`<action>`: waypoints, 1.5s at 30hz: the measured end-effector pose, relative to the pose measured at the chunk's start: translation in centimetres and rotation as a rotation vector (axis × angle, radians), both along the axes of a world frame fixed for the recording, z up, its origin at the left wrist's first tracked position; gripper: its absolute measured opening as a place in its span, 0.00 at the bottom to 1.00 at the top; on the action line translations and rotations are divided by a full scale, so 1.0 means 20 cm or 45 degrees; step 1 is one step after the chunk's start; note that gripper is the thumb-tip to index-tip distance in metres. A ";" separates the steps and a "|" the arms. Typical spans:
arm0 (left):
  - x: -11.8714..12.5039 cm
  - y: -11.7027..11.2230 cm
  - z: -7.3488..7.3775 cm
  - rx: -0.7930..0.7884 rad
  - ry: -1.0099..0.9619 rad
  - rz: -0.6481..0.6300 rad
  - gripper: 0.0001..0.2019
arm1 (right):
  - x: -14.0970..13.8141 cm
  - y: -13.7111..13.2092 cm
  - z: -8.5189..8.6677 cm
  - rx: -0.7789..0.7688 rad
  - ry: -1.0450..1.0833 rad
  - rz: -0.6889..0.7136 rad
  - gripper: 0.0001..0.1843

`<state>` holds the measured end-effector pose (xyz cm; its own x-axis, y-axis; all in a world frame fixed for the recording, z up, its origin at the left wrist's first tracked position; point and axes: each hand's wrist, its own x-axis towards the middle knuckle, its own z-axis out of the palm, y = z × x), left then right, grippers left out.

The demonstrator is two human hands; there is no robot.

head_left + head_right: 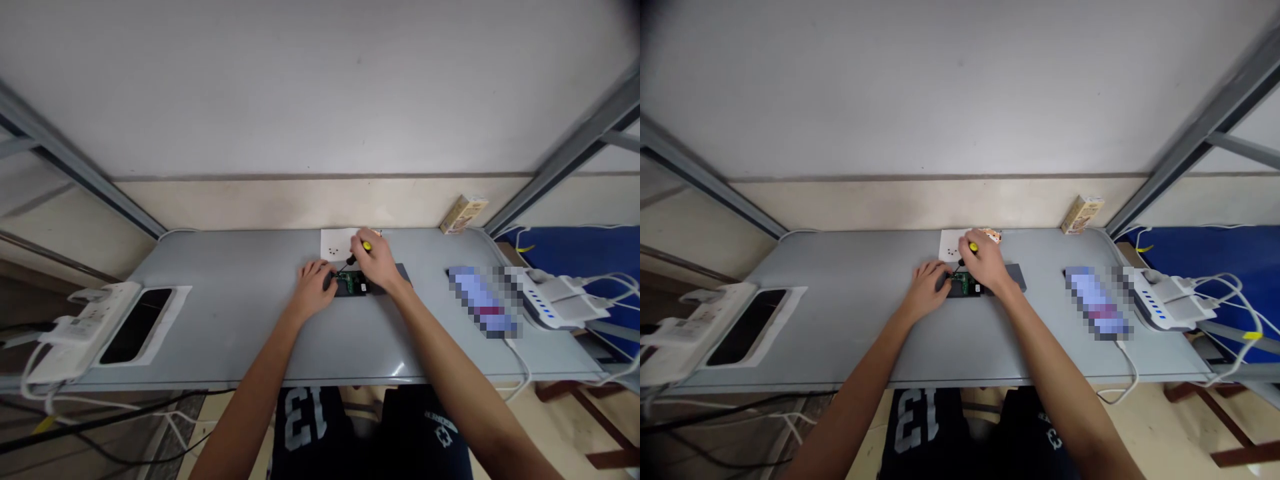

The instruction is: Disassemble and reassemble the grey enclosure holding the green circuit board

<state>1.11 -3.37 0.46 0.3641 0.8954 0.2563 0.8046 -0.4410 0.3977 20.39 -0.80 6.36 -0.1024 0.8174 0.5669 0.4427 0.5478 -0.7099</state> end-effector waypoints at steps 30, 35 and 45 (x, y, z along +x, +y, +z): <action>0.01 0.01 0.03 -0.077 0.011 -0.034 0.07 | -0.10 0.09 -0.05 -0.560 1.204 0.630 0.17; 0.00 0.01 0.03 -0.089 -0.016 -0.041 0.08 | -0.13 0.07 -0.04 -0.494 1.318 0.557 0.15; 0.00 0.01 0.02 -0.084 -0.010 -0.030 0.08 | -0.08 0.08 -0.05 -0.559 1.190 0.591 0.18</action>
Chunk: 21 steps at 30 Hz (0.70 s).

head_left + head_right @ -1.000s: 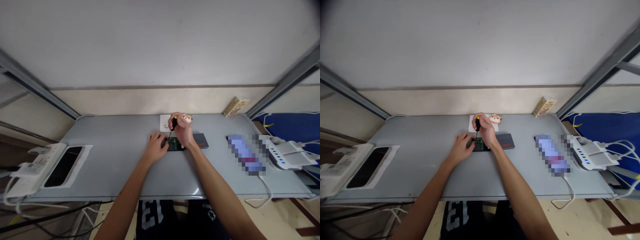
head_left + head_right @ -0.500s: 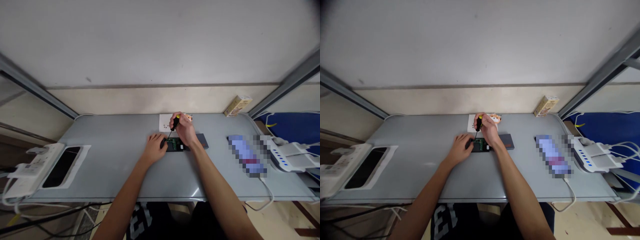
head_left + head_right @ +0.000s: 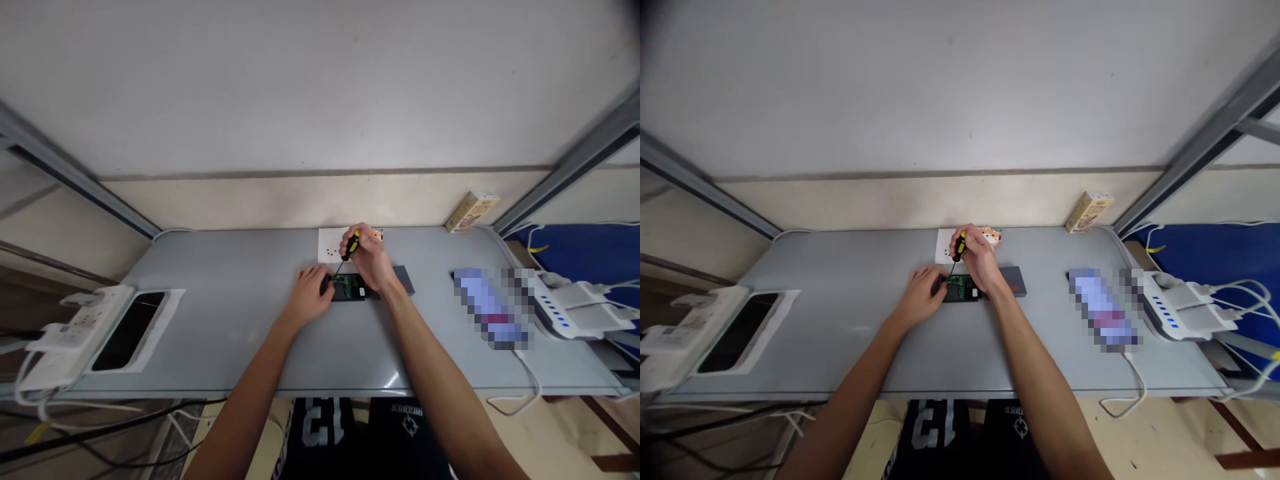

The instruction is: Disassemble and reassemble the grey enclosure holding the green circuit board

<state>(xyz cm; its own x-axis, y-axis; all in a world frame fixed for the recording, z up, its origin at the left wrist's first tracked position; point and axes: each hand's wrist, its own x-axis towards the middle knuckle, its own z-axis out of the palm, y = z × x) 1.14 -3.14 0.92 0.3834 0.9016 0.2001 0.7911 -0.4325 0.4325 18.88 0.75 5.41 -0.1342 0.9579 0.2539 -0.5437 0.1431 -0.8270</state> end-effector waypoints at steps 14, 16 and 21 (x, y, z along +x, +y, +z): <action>0.01 0.00 0.02 -0.009 0.012 -0.006 0.07 | -0.04 0.01 -0.02 -0.012 0.056 -0.183 0.20; 0.01 0.00 0.02 -0.001 0.025 -0.001 0.07 | -0.02 0.02 -0.03 -0.007 0.049 -0.132 0.20; 0.02 0.00 0.01 0.017 0.036 0.026 0.08 | -0.05 0.01 -0.01 -0.012 0.065 -0.111 0.22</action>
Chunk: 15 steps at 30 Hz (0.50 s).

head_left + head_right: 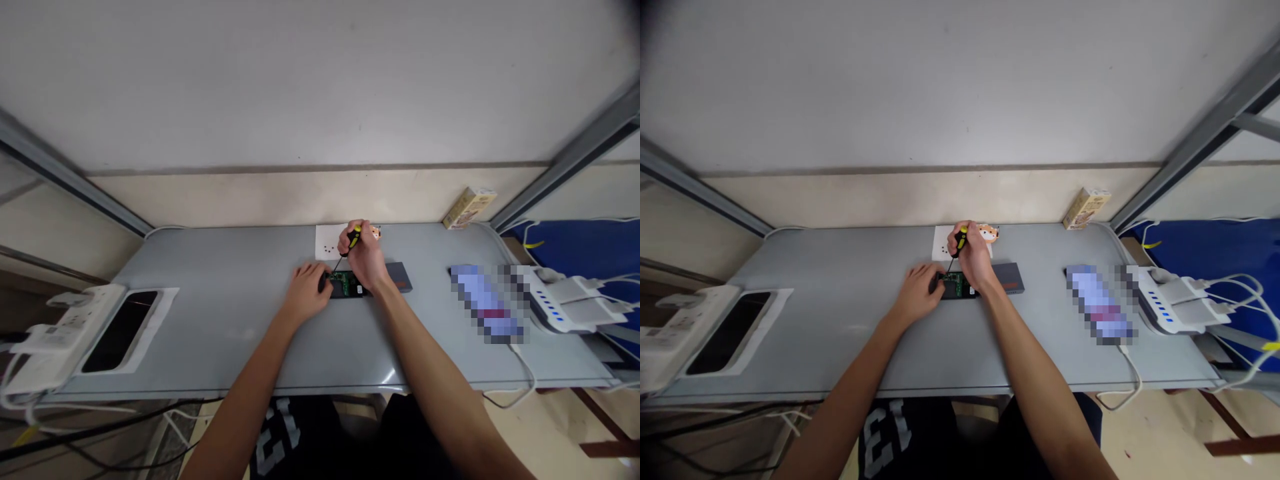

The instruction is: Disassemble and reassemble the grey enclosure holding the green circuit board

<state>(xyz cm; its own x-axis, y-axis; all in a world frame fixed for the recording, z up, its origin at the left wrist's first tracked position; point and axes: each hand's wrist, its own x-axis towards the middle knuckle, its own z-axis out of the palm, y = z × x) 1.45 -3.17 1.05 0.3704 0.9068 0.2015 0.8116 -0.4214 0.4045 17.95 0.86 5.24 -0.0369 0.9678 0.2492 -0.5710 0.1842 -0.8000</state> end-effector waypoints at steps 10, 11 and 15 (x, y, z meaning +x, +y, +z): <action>0.00 0.00 0.01 -0.009 0.001 0.013 0.08 | 0.01 0.01 -0.01 0.021 -0.034 -0.023 0.20; 0.00 0.00 0.01 -0.011 0.000 0.013 0.07 | 0.01 0.01 -0.01 0.007 -0.047 -0.005 0.22; 0.00 0.00 0.00 -0.027 -0.007 0.006 0.07 | -0.01 0.00 0.00 -0.025 -0.040 -0.013 0.26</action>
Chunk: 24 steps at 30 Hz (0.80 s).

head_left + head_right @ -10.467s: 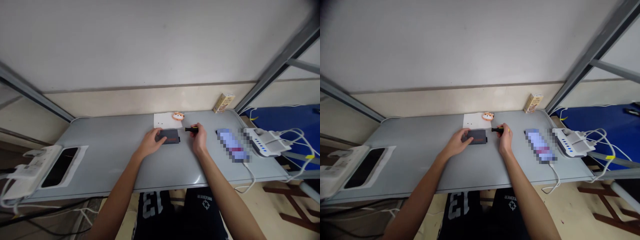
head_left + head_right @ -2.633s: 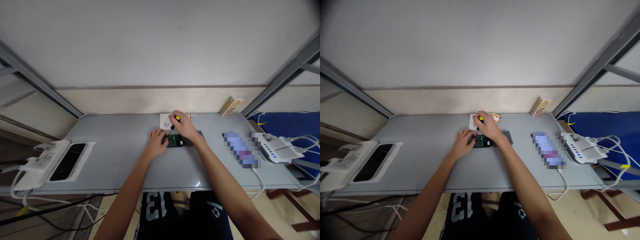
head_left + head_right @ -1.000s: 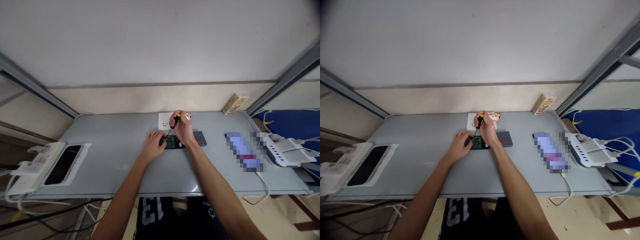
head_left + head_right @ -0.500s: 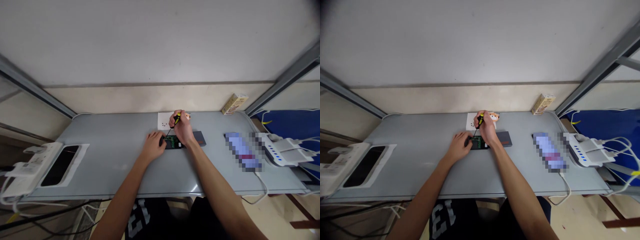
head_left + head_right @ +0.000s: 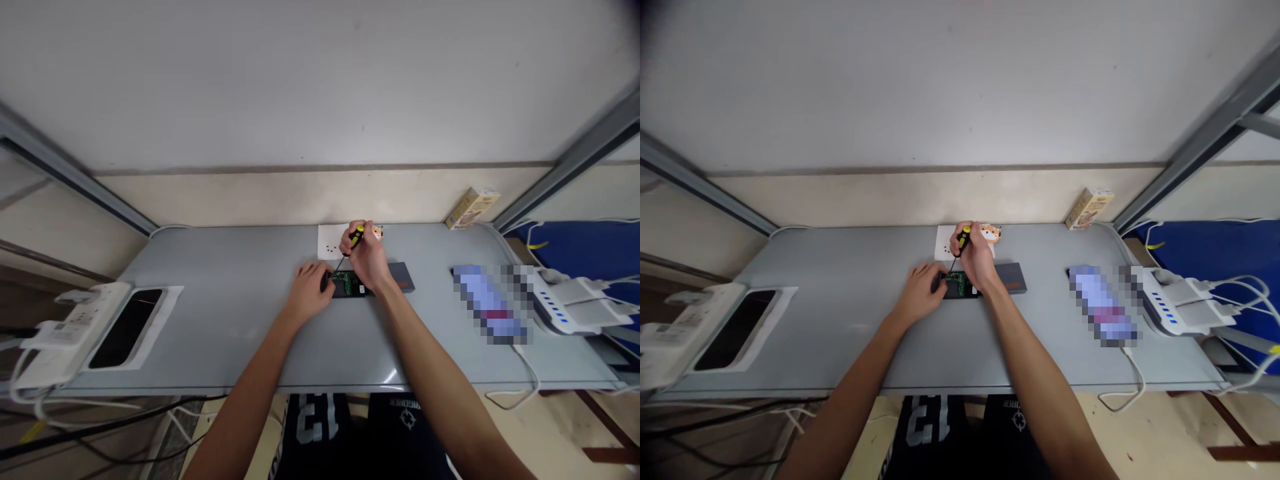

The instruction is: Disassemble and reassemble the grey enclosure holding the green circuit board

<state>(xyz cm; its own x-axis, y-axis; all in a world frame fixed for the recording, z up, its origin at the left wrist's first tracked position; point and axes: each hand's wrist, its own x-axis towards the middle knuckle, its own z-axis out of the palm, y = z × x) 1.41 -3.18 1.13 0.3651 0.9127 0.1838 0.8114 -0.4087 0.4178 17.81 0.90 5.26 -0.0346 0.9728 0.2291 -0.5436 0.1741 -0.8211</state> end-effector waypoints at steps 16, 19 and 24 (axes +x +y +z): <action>0.00 0.00 -0.01 0.025 -0.016 -0.010 0.07 | -0.01 -0.03 0.01 0.044 0.038 0.014 0.21; 0.00 0.00 -0.01 0.024 -0.022 -0.012 0.07 | -0.01 -0.03 0.01 0.030 0.023 0.025 0.21; -0.01 0.00 -0.01 0.000 -0.027 -0.013 0.08 | 0.00 -0.04 0.01 0.058 0.060 0.024 0.20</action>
